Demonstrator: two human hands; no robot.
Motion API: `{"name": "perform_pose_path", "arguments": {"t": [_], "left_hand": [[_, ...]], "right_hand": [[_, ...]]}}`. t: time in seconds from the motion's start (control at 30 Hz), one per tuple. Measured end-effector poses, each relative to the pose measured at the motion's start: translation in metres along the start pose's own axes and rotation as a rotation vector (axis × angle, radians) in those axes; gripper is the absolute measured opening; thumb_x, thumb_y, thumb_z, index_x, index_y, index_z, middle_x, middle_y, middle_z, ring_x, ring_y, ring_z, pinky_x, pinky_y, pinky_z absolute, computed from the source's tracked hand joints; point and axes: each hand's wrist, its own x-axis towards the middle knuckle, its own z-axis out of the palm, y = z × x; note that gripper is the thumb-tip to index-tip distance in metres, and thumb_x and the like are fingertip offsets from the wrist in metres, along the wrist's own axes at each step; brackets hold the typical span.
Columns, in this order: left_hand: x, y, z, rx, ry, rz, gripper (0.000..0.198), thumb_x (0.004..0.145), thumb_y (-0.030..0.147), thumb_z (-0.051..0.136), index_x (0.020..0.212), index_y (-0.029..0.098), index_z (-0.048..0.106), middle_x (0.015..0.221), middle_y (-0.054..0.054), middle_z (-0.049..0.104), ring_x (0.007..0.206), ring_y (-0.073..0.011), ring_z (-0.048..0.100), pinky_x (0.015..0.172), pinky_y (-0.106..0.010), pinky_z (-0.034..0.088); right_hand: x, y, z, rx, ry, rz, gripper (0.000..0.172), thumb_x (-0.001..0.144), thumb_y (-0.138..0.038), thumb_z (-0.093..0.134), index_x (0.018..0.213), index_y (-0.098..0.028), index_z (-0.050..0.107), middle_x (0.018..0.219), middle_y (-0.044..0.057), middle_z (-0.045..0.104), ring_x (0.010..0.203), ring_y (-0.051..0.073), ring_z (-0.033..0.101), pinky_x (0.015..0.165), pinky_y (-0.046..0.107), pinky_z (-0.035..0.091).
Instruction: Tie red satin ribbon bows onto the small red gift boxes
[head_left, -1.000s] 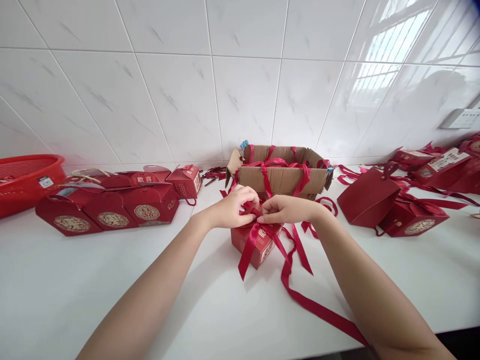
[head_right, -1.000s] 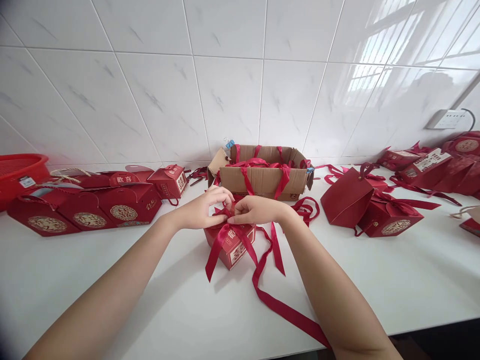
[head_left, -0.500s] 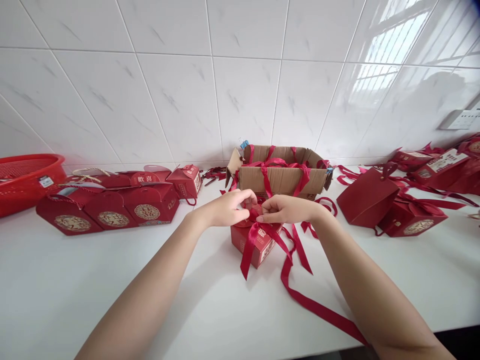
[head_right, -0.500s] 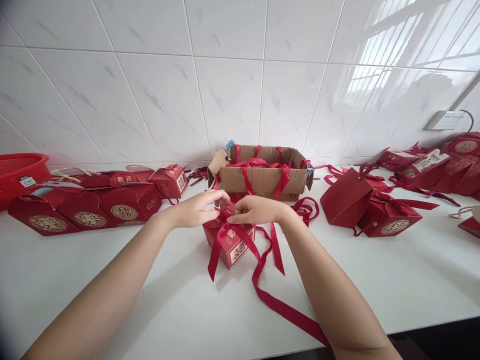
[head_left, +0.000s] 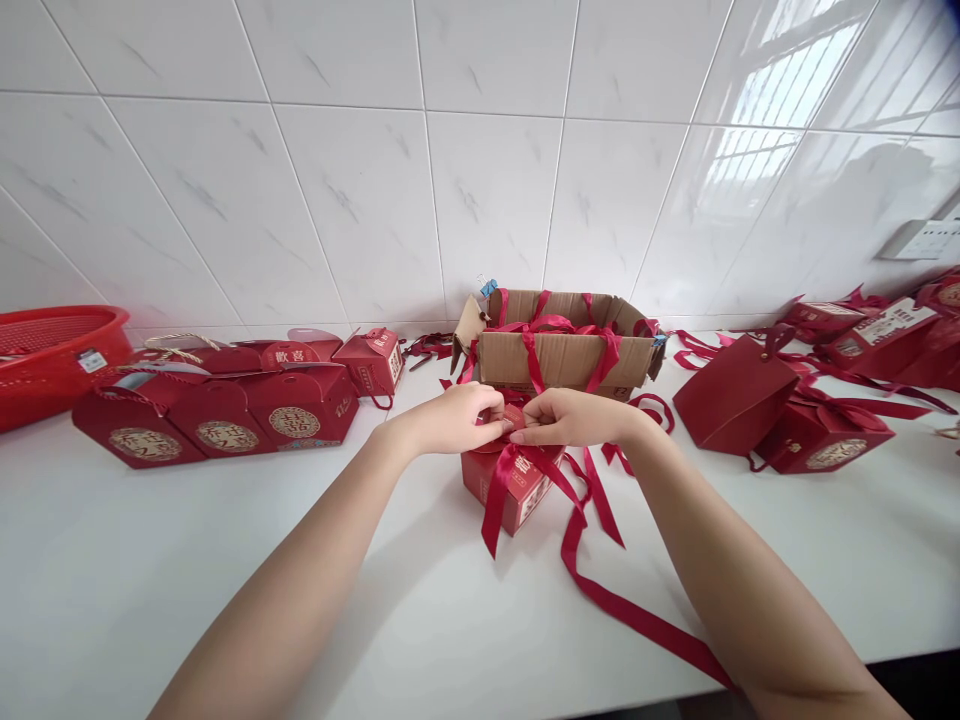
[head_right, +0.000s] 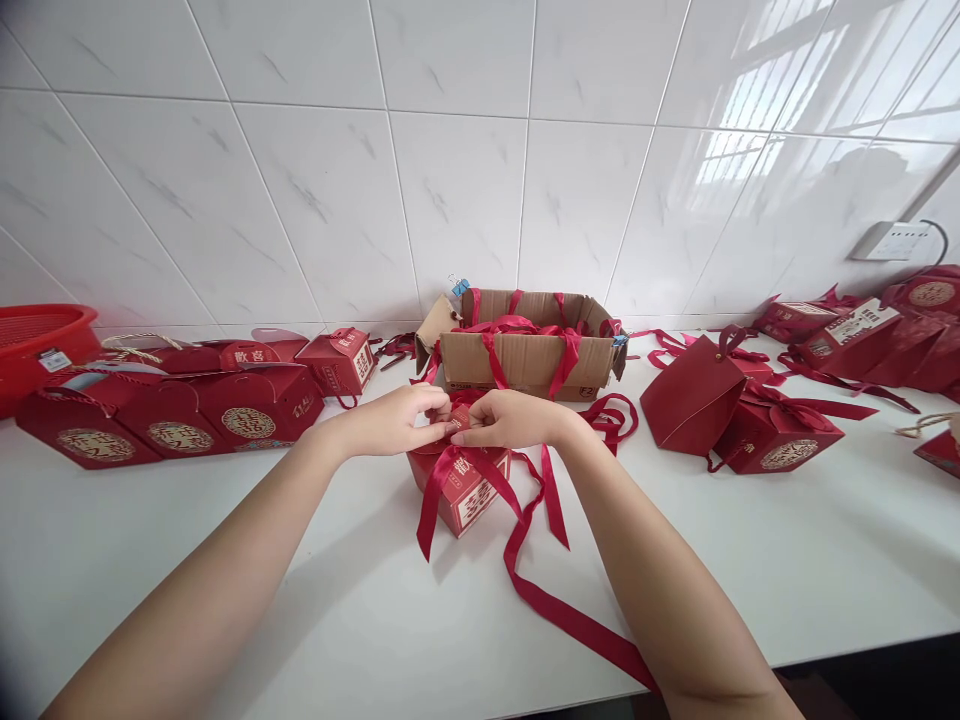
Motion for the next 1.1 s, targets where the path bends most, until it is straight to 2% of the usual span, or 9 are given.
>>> {"name": "perform_pose_path", "arguments": {"t": [0.23, 0.4, 0.57, 0.7, 0.8, 0.97, 1.1], "left_hand": [[-0.002, -0.002, -0.004, 0.015, 0.020, 0.006, 0.028, 0.080, 0.045, 0.051, 0.068, 0.020, 0.050, 0.077, -0.002, 0.057, 0.064, -0.0161, 0.048, 0.054, -0.028, 0.034], [-0.002, -0.001, -0.005, 0.007, 0.037, 0.000, 0.021, 0.082, 0.040, 0.050, 0.072, 0.021, 0.050, 0.071, 0.001, 0.057, 0.061, -0.0145, 0.046, 0.053, -0.027, 0.033], [-0.004, 0.004, -0.005, -0.148, 0.077, 0.066, 0.014, 0.083, 0.036, 0.052, 0.088, 0.023, 0.050, 0.086, 0.001, 0.059, 0.072, -0.0147, 0.052, 0.061, -0.026, 0.039], [-0.006, 0.004, -0.009, -0.201, -0.019, 0.061, 0.018, 0.084, 0.038, 0.051, 0.093, 0.024, 0.056, 0.093, 0.000, 0.061, 0.077, -0.0152, 0.054, 0.064, -0.026, 0.041], [-0.007, 0.003, -0.013, -0.153, -0.089, 0.048, 0.018, 0.079, 0.039, 0.058, 0.089, 0.024, 0.060, 0.092, 0.001, 0.061, 0.080, -0.0155, 0.054, 0.065, -0.026, 0.040], [-0.007, 0.002, -0.013, -0.113, -0.103, 0.003, 0.018, 0.077, 0.038, 0.059, 0.080, 0.021, 0.053, 0.085, 0.002, 0.056, 0.073, -0.0134, 0.049, 0.059, -0.025, 0.036], [-0.007, 0.003, -0.011, -0.122, -0.146, 0.038, 0.025, 0.079, 0.045, 0.057, 0.078, 0.021, 0.053, 0.086, 0.001, 0.054, 0.075, -0.0143, 0.049, 0.062, -0.026, 0.036]], "right_hand": [[-0.001, 0.001, 0.000, -0.070, -0.034, 0.048, 0.052, 0.076, -0.054, 0.059, 0.057, -0.018, 0.025, 0.054, -0.006, 0.025, 0.047, 0.007, 0.021, 0.044, 0.026, 0.017], [-0.005, 0.000, -0.002, -0.077, -0.033, 0.033, 0.049, 0.078, -0.054, 0.058, 0.060, -0.019, 0.028, 0.056, -0.005, 0.029, 0.049, 0.007, 0.024, 0.043, 0.025, 0.018], [-0.010, -0.003, -0.006, 0.044, 0.013, -0.050, 0.038, 0.080, -0.047, 0.059, 0.065, -0.019, 0.038, 0.060, -0.006, 0.037, 0.052, 0.007, 0.031, 0.047, 0.022, 0.026], [-0.012, -0.002, -0.010, 0.119, -0.034, -0.064, 0.029, 0.080, -0.042, 0.061, 0.071, -0.018, 0.045, 0.060, -0.006, 0.039, 0.052, 0.007, 0.033, 0.047, 0.022, 0.026], [-0.013, 0.002, -0.012, 0.104, -0.056, -0.065, 0.027, 0.079, -0.039, 0.063, 0.075, -0.019, 0.046, 0.058, -0.007, 0.037, 0.051, 0.007, 0.033, 0.047, 0.021, 0.027], [-0.012, 0.006, -0.011, 0.057, -0.041, -0.061, 0.023, 0.079, -0.032, 0.062, 0.074, -0.019, 0.043, 0.058, -0.007, 0.036, 0.051, 0.007, 0.032, 0.046, 0.021, 0.027], [-0.012, 0.003, -0.009, 0.082, -0.036, -0.065, 0.021, 0.081, -0.029, 0.060, 0.074, -0.019, 0.043, 0.059, -0.007, 0.035, 0.052, 0.007, 0.033, 0.046, 0.020, 0.026]]}}
